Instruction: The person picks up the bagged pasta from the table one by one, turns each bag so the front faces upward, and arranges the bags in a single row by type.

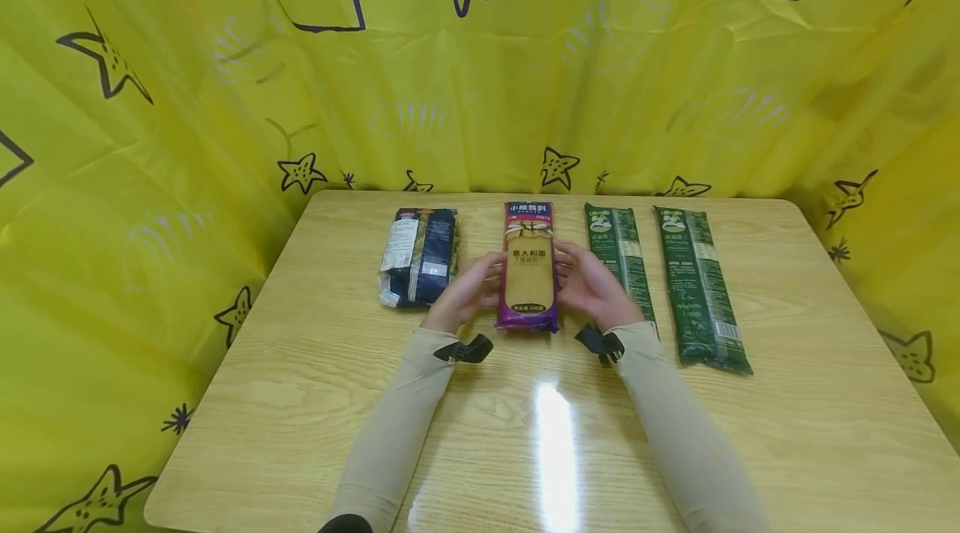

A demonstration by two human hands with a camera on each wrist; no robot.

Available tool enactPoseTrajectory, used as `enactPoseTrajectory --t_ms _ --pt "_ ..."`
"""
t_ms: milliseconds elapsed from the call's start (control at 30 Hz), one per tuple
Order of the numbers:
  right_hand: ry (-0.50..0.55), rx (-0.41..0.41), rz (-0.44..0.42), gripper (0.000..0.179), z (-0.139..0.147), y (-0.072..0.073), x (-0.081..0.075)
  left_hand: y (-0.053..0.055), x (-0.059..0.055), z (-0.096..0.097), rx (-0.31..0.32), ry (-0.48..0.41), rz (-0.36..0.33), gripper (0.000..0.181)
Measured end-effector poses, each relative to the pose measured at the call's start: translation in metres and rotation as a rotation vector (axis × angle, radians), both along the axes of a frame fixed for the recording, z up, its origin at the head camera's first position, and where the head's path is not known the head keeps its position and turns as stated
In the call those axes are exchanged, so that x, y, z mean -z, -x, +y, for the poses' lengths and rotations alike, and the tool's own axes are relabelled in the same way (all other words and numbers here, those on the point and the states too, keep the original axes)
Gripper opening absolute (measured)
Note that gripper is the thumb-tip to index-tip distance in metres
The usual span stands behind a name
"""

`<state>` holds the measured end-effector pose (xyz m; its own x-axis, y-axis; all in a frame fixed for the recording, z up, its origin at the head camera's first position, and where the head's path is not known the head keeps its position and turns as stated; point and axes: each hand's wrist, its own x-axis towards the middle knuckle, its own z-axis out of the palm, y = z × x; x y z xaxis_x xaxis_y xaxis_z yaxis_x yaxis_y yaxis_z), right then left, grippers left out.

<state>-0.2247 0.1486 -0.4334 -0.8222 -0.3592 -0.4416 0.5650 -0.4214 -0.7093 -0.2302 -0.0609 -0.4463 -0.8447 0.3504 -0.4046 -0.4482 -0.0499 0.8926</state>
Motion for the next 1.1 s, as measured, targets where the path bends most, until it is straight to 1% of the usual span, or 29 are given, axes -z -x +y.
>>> enactPoseTrajectory --t_ms 233,467,600,767,900,1100 --pt "-0.026 0.011 -0.013 0.050 -0.0029 -0.0007 0.0027 -0.0018 -0.0019 -0.0013 0.002 0.003 -0.003 0.060" --pt "-0.044 0.013 -0.007 0.052 -0.0032 -0.0008 0.0034 -0.0014 -0.0032 0.0008 0.018 -0.012 0.012 0.056" --pt "-0.055 0.018 -0.003 0.048 -0.0038 -0.0015 0.0029 -0.0013 -0.0023 0.0020 0.007 -0.026 0.001 0.055" --pt "-0.058 0.005 0.011 0.043 -0.0046 -0.0019 0.0025 -0.0013 -0.0008 0.0033 0.005 -0.021 -0.014 0.056" --pt "-0.070 0.006 0.019 0.047 -0.0046 -0.0016 0.0029 -0.0009 -0.0012 0.0041 0.007 -0.017 -0.012 0.056" --pt "-0.084 0.006 0.016 0.061 -0.0046 -0.0008 0.0028 -0.0011 -0.0036 0.0039 0.000 -0.016 -0.016 0.058"
